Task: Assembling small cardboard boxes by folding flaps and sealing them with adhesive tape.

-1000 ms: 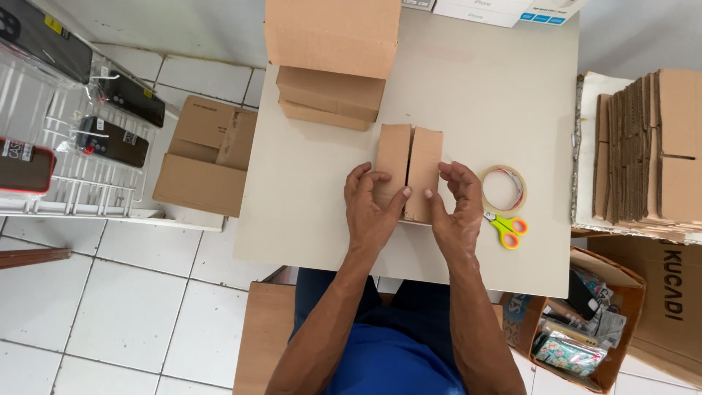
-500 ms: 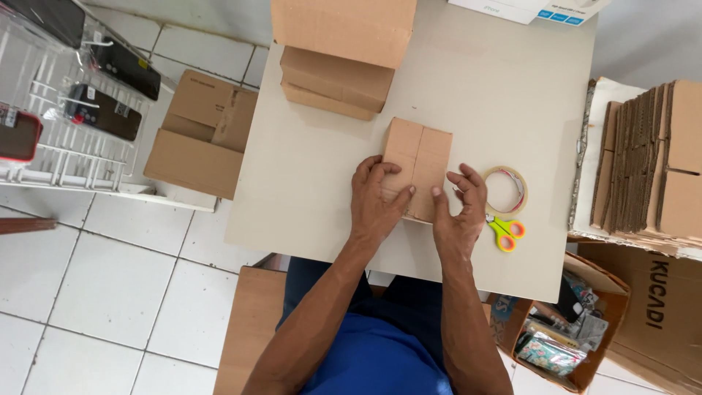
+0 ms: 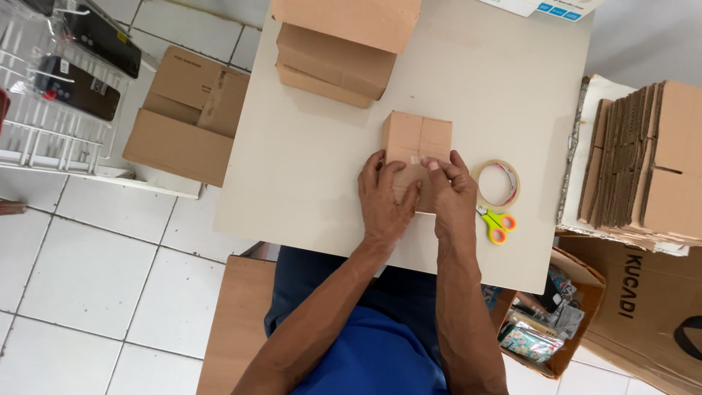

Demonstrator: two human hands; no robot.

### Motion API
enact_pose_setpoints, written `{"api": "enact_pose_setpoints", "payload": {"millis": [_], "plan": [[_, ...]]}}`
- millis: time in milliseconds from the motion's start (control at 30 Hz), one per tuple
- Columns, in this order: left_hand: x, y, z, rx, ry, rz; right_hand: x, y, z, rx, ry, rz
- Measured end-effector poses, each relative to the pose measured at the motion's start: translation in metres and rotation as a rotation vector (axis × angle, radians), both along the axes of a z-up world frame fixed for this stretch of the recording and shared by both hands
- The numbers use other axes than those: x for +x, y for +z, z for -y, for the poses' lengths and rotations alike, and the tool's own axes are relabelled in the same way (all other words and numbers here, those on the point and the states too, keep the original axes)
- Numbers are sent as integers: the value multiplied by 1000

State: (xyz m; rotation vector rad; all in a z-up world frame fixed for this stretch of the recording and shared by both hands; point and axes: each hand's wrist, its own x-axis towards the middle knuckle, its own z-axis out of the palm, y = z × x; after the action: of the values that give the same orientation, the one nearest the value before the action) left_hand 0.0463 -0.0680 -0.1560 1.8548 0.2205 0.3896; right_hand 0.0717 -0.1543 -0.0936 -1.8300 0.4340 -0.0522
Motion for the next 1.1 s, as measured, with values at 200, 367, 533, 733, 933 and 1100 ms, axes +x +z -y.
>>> {"api": "enact_pose_setpoints", "payload": {"millis": [200,367,533,733,933,1100], "plan": [[0,-6,2,59,12,104,4,-16,1,-18,-24,-14],[0,-8,4,80,10,142,4,-17,4,-20,-24,-3],[1,-11,4,189,5,144,3,-6,-3,-13,-10,-32],[-3,-10,3,310,-35,80,2,-9,-4,-63,8,-1],[-4,-2,1,380,-74,-35,3,-15,-1,-213,18,-39],[-3,11,-3,428,-130,-143,6,-36,7,-417,38,-12]]}}
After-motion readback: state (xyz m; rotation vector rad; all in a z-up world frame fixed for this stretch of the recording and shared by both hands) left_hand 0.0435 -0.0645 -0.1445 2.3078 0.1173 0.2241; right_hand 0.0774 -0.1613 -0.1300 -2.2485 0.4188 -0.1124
